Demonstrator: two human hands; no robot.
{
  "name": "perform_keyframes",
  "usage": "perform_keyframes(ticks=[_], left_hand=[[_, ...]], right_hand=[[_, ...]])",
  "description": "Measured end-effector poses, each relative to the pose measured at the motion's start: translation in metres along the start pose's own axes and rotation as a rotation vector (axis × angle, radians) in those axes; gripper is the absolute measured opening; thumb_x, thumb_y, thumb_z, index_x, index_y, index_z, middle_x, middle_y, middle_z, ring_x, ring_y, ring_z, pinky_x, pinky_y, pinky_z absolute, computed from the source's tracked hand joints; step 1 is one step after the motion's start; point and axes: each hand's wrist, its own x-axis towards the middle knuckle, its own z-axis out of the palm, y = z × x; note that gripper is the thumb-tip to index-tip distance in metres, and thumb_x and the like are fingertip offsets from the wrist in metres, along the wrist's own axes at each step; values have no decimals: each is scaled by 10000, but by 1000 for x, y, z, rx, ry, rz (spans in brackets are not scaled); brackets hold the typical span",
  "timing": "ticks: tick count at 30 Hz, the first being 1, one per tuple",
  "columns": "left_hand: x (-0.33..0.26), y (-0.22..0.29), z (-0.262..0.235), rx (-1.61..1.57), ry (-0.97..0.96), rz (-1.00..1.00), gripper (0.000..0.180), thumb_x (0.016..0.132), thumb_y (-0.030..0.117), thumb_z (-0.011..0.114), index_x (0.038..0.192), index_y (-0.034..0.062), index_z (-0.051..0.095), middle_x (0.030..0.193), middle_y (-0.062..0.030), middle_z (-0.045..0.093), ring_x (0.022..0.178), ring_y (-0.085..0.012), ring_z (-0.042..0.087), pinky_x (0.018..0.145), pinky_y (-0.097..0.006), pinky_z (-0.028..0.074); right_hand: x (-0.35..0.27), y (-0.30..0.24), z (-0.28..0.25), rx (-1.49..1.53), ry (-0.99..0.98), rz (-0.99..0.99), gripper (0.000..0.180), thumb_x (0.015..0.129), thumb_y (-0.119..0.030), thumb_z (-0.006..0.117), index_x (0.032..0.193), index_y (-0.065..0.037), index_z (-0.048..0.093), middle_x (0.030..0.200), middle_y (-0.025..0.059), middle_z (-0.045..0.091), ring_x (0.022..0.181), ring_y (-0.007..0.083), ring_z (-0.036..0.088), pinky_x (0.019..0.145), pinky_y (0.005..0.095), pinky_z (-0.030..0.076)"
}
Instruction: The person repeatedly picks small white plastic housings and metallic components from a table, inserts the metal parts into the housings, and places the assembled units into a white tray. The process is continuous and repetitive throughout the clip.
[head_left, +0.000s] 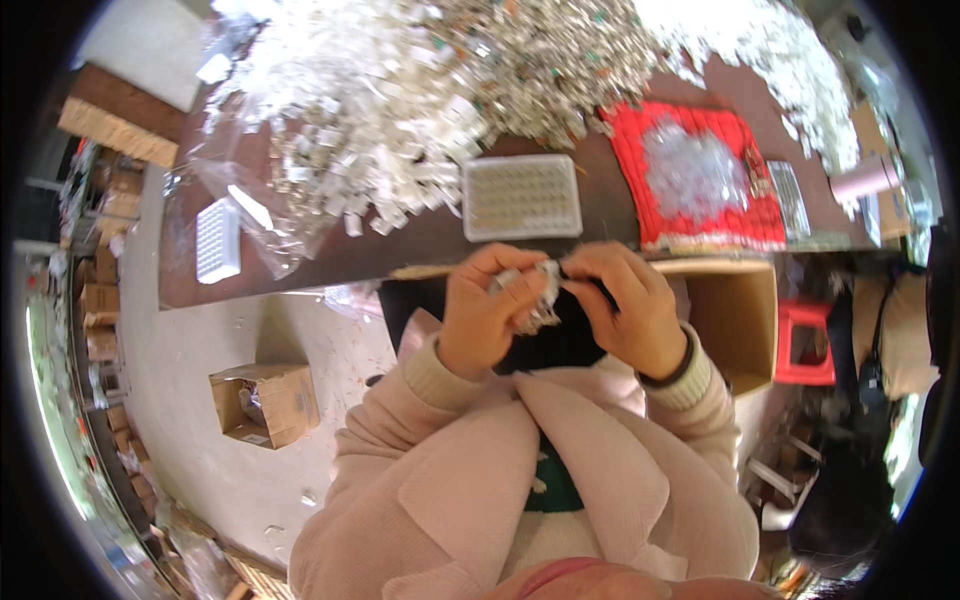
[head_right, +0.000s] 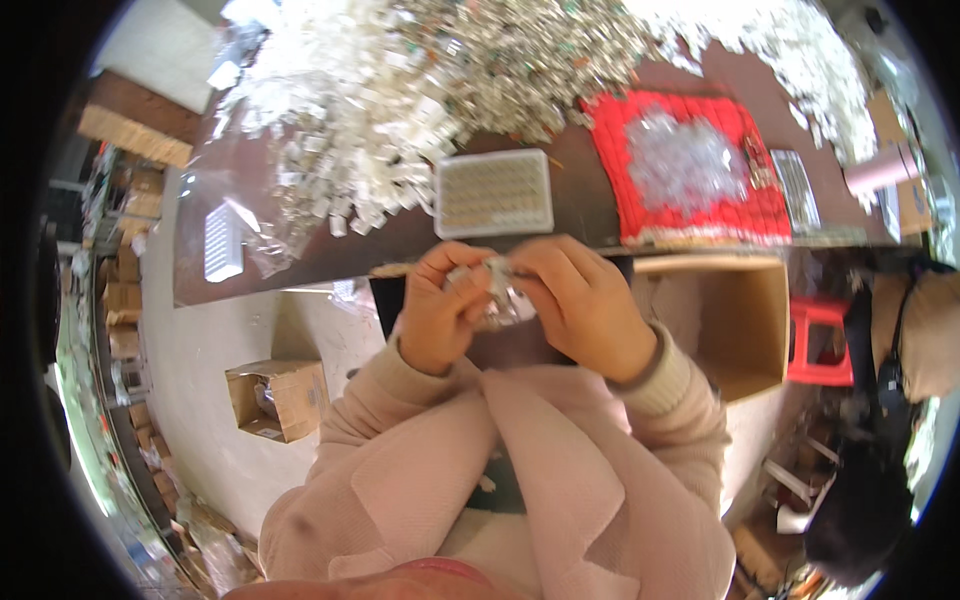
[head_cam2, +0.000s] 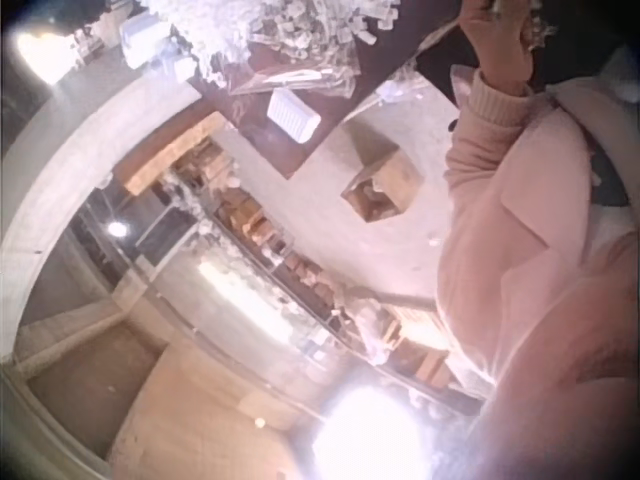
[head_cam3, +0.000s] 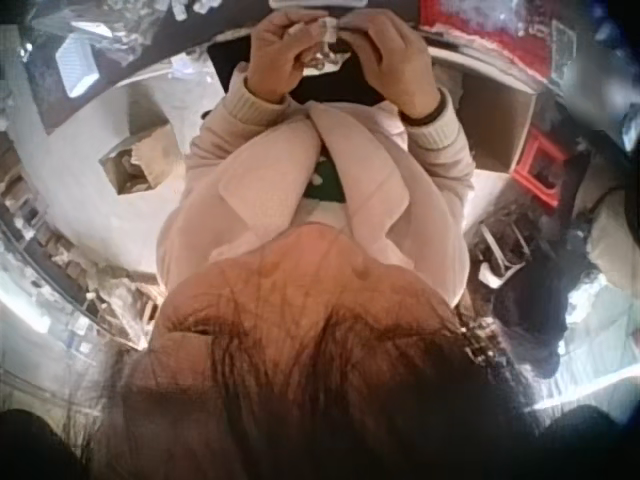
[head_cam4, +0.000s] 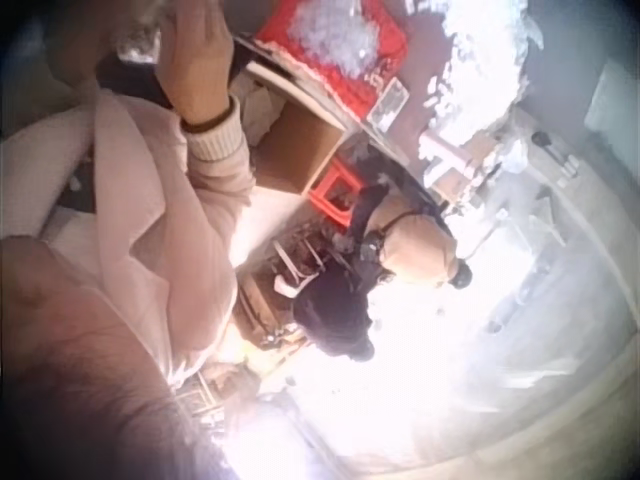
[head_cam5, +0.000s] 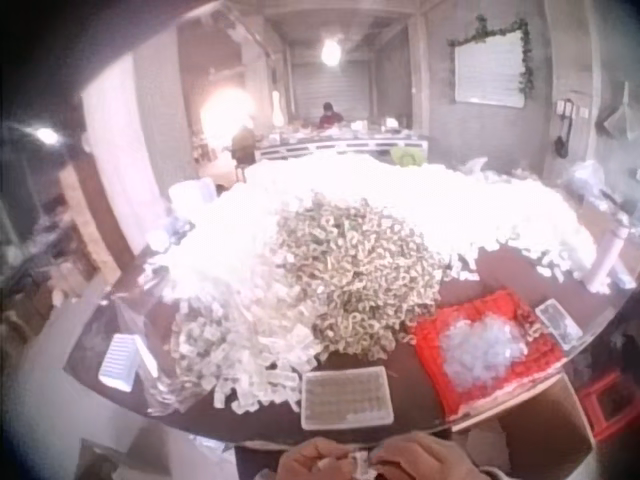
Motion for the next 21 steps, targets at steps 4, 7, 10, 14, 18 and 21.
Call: perform_keyframes(ticks=[4,7,10,14,18,21], left_hand=[[-2,-3,-3,33,-33,-15,137,917,47,691,1043,3,663,767,-2,618,564,-16,466,476,-178,340],[-3,0,-2,88,-23,-15,140,912,44,701,1042,7,667,768,-5,632,561,-15,478,465,-180,347],[-3,17,2,123,30,-89,151,898,52,726,1033,13,672,808,-29,671,565,-22,500,473,-185,386],[15,88,-10,649,58,596,158,876,28,736,1025,47,686,877,-31,691,630,-55,576,541,-190,464],[43,180,-31,872,298,811,152,872,4,712,1017,44,698,940,-14,690,721,-54,561,615,-211,463],[55,209,-41,1622,499,1121,186,840,-10,721,1015,52,711,957,-36,694,699,-79,543,617,-246,464]], right_hand=[[-1,-6,3,-67,33,-25,163,792,73,667,924,-5,612,857,143,645,742,348,645,656,382,527],[-2,-9,10,-99,45,-38,150,793,74,663,909,-7,614,819,139,643,726,345,644,655,382,528],[-4,-8,17,-29,65,28,137,812,42,693,928,-10,643,854,133,679,764,320,673,687,364,542],[-12,-5,25,84,180,61,149,839,37,711,969,-1,648,916,142,704,806,274,693,725,331,553],[-24,-5,32,180,191,154,155,842,66,696,973,7,639,931,156,700,801,249,686,713,307,558],[-32,-4,40,179,159,155,151,841,74,684,970,8,640,940,155,700,791,238,682,706,303,557]])
